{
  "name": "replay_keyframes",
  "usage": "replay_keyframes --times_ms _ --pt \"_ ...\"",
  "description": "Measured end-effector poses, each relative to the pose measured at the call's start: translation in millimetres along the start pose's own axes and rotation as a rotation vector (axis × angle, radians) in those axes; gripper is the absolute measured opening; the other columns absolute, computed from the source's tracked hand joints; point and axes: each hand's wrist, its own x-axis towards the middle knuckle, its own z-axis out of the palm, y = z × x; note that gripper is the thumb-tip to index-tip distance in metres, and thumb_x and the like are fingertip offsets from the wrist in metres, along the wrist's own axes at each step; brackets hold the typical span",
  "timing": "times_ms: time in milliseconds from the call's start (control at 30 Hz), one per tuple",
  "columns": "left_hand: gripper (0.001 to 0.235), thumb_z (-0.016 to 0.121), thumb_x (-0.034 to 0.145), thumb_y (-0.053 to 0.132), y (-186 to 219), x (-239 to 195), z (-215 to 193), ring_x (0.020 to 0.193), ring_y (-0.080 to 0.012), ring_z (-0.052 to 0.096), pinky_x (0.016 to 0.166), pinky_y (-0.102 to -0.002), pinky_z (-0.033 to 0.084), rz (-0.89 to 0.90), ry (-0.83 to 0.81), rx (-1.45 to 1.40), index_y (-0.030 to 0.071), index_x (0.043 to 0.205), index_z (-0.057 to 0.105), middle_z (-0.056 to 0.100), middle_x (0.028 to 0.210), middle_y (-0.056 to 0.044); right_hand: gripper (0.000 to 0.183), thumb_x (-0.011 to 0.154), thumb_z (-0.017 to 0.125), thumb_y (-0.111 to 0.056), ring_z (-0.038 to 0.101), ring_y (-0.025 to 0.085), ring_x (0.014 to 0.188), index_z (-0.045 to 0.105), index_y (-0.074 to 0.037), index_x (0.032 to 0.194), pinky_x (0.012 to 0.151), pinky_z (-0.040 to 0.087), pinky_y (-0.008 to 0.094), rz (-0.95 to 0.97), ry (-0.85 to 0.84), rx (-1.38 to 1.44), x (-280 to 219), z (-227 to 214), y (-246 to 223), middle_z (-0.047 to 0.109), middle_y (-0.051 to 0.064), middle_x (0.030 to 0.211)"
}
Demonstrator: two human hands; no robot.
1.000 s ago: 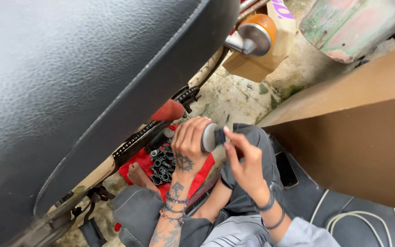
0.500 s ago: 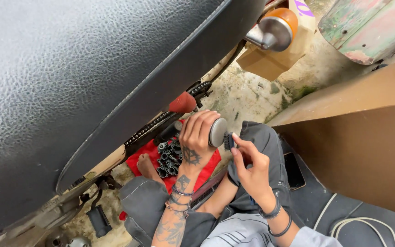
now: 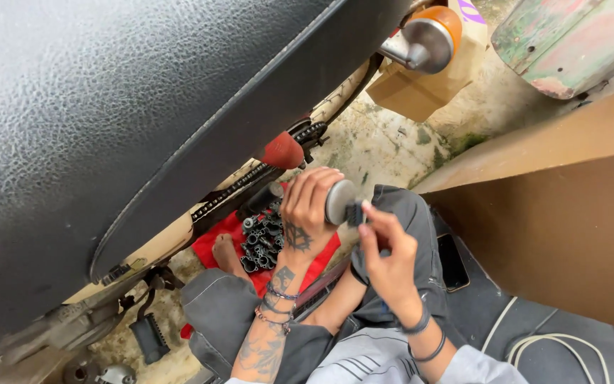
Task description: Cleaning carbon deposits from a motorcycle piston using a small scraping tool while sitting on the floor.
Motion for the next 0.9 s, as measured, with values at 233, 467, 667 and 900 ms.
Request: replay_keyframes --times_ms 233,467,667,900 --pt "0.025 0.066 0.087 -0.003 2 1 -4 0.097 -0.0267 0.07 0.094 -0.04 0.055 0.051 0.008 0.058 0.009 0.108 0.071 0.07 0.101 -0.005 0.028 0.099 0.062 -0.006 0.055 0.012 0.046 0.069 -0.008 0.126 0.045 0.048 0.025 -0.059 0.037 0.002 10 1 -3 0.066 0.004 0.061" --pt "0.029 0.068 0.083 -0.004 5 -1 -2 0.098 -0.0265 0.069 0.096 -0.04 0.054 0.006 0.007 0.026 0.009 0.109 0.07 0.069 0.103 -0.005 0.029 0.098 0.063 -0.005 0.055 0.012 0.043 0.07 -0.006 0.126 0.043 0.048 0.026 -0.087 0.0 0.001 16 0 -3 0.068 0.004 0.06" --pt "0.032 0.07 0.082 -0.004 -2 -5 -7 0.1 -0.027 0.069 0.096 -0.041 0.054 0.018 -0.015 0.079 0.009 0.111 0.069 0.069 0.103 -0.005 0.028 0.099 0.062 -0.004 0.054 0.013 0.042 0.07 -0.005 0.126 0.042 0.046 0.026 -0.125 -0.001 -0.004 9 9 -7 0.068 0.005 0.061" --pt "0.03 0.072 0.081 -0.003 7 -6 -9 0.098 -0.0266 0.069 0.095 -0.041 0.054 0.034 -0.036 0.055 0.009 0.109 0.069 0.069 0.101 -0.005 0.029 0.099 0.062 -0.002 0.051 0.011 0.042 0.069 -0.004 0.126 0.043 0.044 0.025 -0.119 -0.014 0.019 23 0 -8 0.067 0.004 0.061"
